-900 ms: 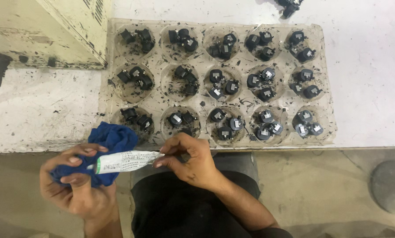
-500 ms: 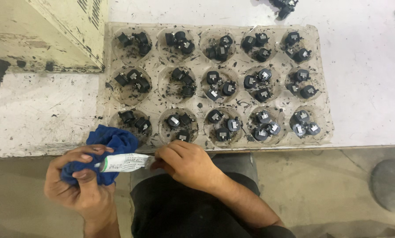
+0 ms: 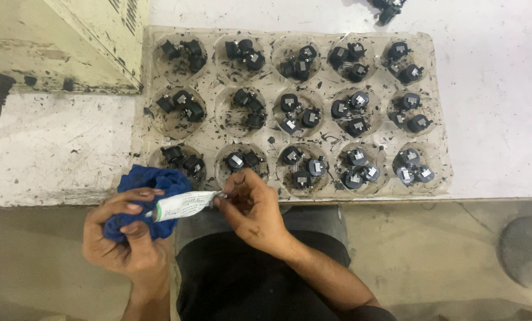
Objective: The person opens a small adhesive tube and applies glue to black plug components one at a time, holding each component in one hand while dispensing adhesive onto it with the tube, then places the treated component back into a compartmented tray on the workbench.
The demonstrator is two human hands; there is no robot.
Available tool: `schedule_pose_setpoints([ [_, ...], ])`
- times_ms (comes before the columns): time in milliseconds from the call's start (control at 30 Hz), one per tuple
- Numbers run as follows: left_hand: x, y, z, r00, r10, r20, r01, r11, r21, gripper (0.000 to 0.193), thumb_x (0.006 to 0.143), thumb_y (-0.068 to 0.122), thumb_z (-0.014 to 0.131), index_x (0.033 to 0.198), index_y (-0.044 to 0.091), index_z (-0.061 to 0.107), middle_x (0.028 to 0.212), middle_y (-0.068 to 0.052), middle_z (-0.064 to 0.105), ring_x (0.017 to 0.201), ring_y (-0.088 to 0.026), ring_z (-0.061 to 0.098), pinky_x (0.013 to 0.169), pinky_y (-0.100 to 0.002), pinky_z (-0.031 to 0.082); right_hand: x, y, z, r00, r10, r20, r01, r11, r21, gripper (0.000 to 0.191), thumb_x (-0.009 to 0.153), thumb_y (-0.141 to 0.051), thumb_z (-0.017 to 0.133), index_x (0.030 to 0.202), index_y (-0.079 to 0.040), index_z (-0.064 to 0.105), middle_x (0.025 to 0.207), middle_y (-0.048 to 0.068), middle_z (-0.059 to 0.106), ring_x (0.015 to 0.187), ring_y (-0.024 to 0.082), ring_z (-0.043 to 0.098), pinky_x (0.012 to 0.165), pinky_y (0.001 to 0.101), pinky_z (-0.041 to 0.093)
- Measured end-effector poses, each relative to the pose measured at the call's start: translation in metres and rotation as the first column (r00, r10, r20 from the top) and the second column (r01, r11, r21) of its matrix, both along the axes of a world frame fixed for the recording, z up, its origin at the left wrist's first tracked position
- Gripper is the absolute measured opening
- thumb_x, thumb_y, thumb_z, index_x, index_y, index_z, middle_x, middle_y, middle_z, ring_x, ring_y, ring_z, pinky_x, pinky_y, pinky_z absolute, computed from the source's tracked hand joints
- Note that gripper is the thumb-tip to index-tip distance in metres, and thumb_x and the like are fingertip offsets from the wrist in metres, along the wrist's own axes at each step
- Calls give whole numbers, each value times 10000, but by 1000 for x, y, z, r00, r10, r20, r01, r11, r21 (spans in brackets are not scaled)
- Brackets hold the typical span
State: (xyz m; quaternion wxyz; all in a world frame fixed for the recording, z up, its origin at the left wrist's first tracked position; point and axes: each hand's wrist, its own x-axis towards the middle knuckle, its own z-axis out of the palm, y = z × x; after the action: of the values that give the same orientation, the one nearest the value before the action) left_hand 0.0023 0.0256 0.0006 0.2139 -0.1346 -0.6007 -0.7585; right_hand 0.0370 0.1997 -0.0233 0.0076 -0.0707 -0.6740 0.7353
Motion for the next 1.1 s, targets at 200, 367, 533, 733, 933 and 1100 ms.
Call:
schedule_pose_setpoints([
  [200,-33,7,3,997,-57,56,49,991,128,422,1131,344,725,1087,-35,543,988,-162,639,917,-231,655,899,-401,624,-21,23,-3,977,154,-145,-183,960,-210,264,965,102,621,1150,-41,498,1004,60,708,966,87,679,850,219,549],
  [367,-37,8,6,968,-194,161,174,976,133,438,1095,361,728,1078,-46,570,977,-172,659,911,-237,672,891,-366,589,-29,42,13,916,394,-71,-384,915,123,260,890,77,637,1142,13,623,978,115,731,907,156,715,809,295,569],
  [533,-33,12,-5,949,-251,190,228,964,133,429,1091,359,721,1047,-44,583,979,-167,669,903,-232,677,881,-354,593,-30,27,15,878,464,-115,-400,845,356,105,948,-44,705,1027,9,661,844,162,717,781,251,741,687,358,556],
  [733,-34,-8,-13,948,-259,182,234,961,148,405,1099,329,721,1055,-51,590,978,-156,655,902,-232,673,881,-353,588,-29,11,4,865,482,-135,-402,829,389,111,963,-98,702,977,7,669,811,186,685,696,324,688,628,398,526],
  [933,-34,-8,-15,948,-266,172,241,958,155,391,1096,345,713,1100,-27,594,967,-157,669,893,-233,692,860,-350,599,-20,7,-9,923,342,-176,-207,827,522,227,999,-101,644,801,5,616,678,150,592,577,326,605,539,415,442],
  [1100,-36,1,-18,936,-292,197,250,945,210,396,1085,343,717,1112,-31,589,974,-157,660,892,-230,675,875,-362,589,-22,15,-7,935,349,-61,-302,875,379,185,987,-125,650,866,6,701,682,130,638,566,232,618,537,367,459],
])
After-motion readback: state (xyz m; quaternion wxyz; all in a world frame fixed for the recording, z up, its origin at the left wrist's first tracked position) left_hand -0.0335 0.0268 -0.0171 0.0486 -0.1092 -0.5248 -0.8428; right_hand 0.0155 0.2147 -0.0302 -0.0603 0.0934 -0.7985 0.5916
